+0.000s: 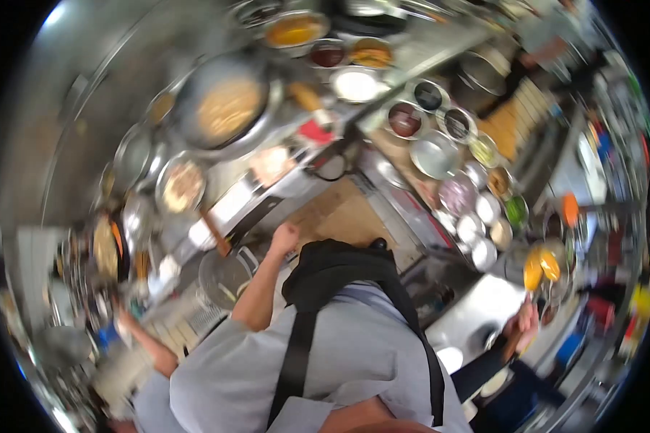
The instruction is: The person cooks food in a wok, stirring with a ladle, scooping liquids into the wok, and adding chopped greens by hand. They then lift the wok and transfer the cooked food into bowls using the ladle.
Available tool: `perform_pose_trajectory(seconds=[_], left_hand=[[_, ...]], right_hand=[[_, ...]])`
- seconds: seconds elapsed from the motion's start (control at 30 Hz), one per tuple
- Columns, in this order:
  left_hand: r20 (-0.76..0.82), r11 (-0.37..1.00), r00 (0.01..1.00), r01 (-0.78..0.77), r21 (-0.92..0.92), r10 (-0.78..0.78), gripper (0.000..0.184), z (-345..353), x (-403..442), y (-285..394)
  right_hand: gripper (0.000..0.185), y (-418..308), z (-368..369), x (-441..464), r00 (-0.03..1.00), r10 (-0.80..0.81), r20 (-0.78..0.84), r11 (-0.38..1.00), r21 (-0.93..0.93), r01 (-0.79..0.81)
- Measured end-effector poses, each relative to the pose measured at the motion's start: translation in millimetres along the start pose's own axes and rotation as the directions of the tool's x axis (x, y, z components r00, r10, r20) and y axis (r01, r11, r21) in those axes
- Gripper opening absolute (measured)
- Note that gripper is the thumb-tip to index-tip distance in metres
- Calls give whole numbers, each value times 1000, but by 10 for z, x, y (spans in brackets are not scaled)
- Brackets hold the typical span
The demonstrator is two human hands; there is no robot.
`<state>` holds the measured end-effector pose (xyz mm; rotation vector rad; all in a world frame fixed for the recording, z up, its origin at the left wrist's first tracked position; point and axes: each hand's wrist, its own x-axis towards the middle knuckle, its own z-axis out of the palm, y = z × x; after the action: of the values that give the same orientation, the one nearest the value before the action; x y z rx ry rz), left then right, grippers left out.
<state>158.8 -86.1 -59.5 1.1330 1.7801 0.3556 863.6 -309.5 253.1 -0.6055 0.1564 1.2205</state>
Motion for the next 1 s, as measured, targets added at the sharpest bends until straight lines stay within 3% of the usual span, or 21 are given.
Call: perform_pose_trajectory(seconds=[0.03,0.17,0.2,0.23,0.33,0.47,0.53,0.57,0.63,0.73,0.8,0.87,0.97,1.0], left_hand=[[-53,994,997,57,-90,-62,22,-212,-305,454],[-395,998,917,-53,23,58,21,-592,-89,302],[-471,996,878,-72,52,88,20,-803,-198,514],[-513,997,858,15,75,26,20,-985,-248,688],[-578,1000,816,17,-4,-16,26,-1372,-56,660],[-700,989,713,65,131,46,33,-1512,376,331],[-771,968,636,181,176,21,37,-1473,389,375],[-743,954,667,257,157,-57,42,-1458,389,375],[-699,920,713,302,248,-45,44,-1378,355,334],[-720,923,693,259,286,29,43,-1206,317,306],[-754,943,655,216,254,53,41,-1099,234,316],[-781,965,623,185,186,31,38,-1021,132,370],[-756,978,645,205,31,-111,36,-817,-182,435],[-760,961,618,274,-34,-203,34,-687,-287,422]], right_hand=[[43,187,255,3,995,-3,104,998,-58,9],[50,1061,1484,-43,962,23,274,995,-103,5],[51,1260,1705,-4,940,81,331,994,-96,-52],[51,1433,1897,55,912,137,387,990,-93,-109],[56,1920,2293,429,782,334,526,935,-80,-345],[56,2848,2920,1034,521,651,552,721,-236,-651],[55,3388,3192,1384,373,772,514,553,-255,-793],[54,3683,3328,1542,290,822,490,453,-254,-854],[53,4285,3564,1856,72,892,447,254,-362,-897],[50,5172,3716,2415,-72,950,305,72,-436,-897],[47,5737,3757,2760,-126,978,167,-12,-555,-832],[41,6220,3856,3045,-94,995,15,-53,-732,-679],[34,6906,3887,3470,-88,983,-161,-183,-811,-555],[32,7126,3878,3594,-63,982,-177,-186,-858,-479]])
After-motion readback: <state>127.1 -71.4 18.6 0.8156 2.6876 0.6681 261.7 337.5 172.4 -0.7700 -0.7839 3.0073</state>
